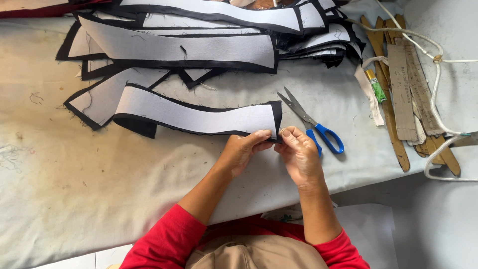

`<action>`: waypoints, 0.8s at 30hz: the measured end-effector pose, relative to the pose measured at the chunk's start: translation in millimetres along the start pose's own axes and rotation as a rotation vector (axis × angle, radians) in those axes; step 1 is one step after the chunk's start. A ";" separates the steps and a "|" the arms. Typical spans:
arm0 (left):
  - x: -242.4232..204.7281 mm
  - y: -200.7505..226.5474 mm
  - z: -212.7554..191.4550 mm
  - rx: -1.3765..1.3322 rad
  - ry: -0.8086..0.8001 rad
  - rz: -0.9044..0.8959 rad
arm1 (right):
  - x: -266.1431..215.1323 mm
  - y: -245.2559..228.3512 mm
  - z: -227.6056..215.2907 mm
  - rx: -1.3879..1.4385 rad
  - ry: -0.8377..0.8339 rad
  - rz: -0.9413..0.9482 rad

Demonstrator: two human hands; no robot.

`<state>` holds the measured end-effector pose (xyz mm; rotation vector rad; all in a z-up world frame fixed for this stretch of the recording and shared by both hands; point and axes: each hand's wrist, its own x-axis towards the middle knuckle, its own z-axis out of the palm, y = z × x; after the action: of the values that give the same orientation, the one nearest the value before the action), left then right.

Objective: The person uses blue-handled scissors to trim the edges of a long, curved piece of black and white fabric. They cut along the length of the fabric, then trim the ends, and finally fold the piece to inspect the edges.

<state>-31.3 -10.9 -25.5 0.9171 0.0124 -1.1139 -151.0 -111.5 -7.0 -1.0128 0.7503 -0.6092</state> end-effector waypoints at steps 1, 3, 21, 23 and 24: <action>2.3 -2.5 -1.8 -0.008 -0.005 -0.011 | -1.1 -4.1 2.4 0.053 -0.012 0.058; 4.5 -4.2 -2.2 -0.015 -0.011 -0.024 | -3.6 -13.1 6.7 0.107 -0.023 0.115; -5.1 4.8 3.4 0.015 -0.087 -0.015 | 6.6 -27.0 -5.4 0.181 -0.063 0.219; -1.1 -0.4 0.0 0.015 -0.094 -0.011 | 13.2 -22.0 -12.8 0.177 -0.045 0.173; -1.9 0.7 0.2 0.015 -0.095 -0.012 | 14.2 -21.7 -13.4 0.177 -0.043 0.173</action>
<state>-31.8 -9.4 -24.1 0.8773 -0.0683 -1.1692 -155.4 -138.0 4.5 -0.7870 0.7238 -0.4932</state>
